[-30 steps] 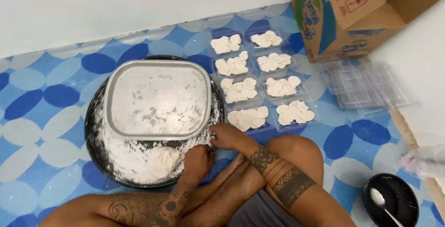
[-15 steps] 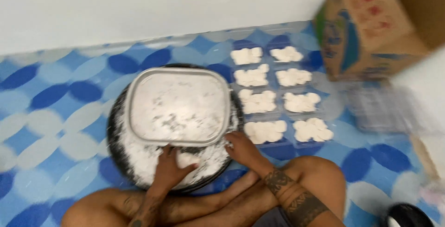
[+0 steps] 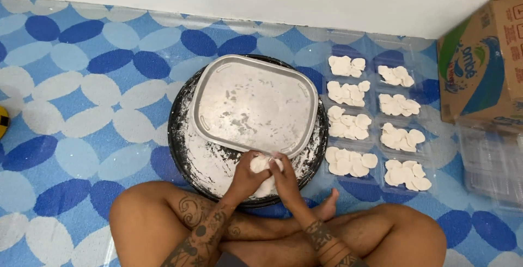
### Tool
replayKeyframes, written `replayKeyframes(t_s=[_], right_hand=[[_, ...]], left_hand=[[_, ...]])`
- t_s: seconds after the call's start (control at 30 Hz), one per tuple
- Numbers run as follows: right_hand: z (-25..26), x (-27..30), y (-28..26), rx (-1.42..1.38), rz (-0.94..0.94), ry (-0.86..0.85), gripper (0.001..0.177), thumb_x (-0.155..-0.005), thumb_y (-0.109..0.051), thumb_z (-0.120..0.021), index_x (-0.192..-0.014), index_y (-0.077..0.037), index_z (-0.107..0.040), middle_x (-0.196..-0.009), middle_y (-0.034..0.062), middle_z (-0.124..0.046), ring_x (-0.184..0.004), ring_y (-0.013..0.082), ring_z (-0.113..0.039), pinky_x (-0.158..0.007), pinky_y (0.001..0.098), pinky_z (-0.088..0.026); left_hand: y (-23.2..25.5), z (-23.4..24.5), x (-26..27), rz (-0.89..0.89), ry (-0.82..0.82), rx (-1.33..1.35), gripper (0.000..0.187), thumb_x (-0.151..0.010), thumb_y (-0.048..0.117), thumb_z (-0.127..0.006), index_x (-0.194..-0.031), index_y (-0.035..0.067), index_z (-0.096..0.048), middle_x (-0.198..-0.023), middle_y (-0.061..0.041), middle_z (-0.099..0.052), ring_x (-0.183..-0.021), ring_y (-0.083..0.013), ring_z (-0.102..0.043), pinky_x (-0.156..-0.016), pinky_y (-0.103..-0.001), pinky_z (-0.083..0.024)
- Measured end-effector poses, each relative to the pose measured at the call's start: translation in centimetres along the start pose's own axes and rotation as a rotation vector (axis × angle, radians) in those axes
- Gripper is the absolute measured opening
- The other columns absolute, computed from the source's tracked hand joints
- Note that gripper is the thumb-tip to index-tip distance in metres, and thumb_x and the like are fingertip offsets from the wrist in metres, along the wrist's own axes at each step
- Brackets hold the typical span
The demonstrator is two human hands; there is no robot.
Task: The person prepares small white dough items, flattening them by hand and placing them into individual plastic trays on the floor.
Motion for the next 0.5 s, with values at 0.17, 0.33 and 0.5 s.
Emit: replayKeyframes(t_s=[0.17,0.33,0.5], right_hand=[[0.2,-2.7,8.4,-0.367,-0.254,0.321,0.032,-0.094,-0.019,-0.066,-0.124,-0.008,-0.065,-0.103,0.0144,-0.063,-0.086,0.0197,-0.06,-0.073,0.0265,-0.044],[1.9,-3.8,8.9,-0.153,-0.118,0.418,0.02,-0.097,-0.018,-0.062,-0.107,-0.001,-0.068,-0.099,0.0266,-0.067,-0.094,0.0291,-0.065,-0.082,0.0406,-0.049],[2.2,-5.5,8.5,0.138,0.043,0.423,0.009,-0.097,-0.018,-0.057,-0.099,-0.012,-0.063,-0.098,0.0066,-0.068,-0.096,0.0245,-0.066,-0.087,0.0365,-0.049]], left_hand=[[1.1,-0.5,0.9,0.025,-0.107,0.172,0.066,-0.079,0.032,-0.083,-0.132,0.006,-0.054,-0.13,-0.022,-0.054,-0.134,-0.0448,-0.048,-0.113,-0.057,-0.038],[6.1,1.3,2.9,-0.088,-0.347,-0.229,0.087,-0.093,0.039,-0.066,-0.157,-0.001,-0.023,-0.15,-0.033,-0.036,-0.143,-0.0552,-0.032,-0.114,-0.075,-0.022],[0.9,0.9,3.2,-0.006,-0.436,-0.558,0.047,-0.074,0.042,-0.084,-0.102,0.011,-0.062,-0.103,-0.009,-0.064,-0.095,-0.0285,-0.06,-0.074,-0.042,-0.046]])
Point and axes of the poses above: each hand's wrist, its own x-axis away from the middle knuckle, its own z-axis out of the back of the hand, y = z × x, the point moved 6 cm from there along -x, towards the middle knuckle
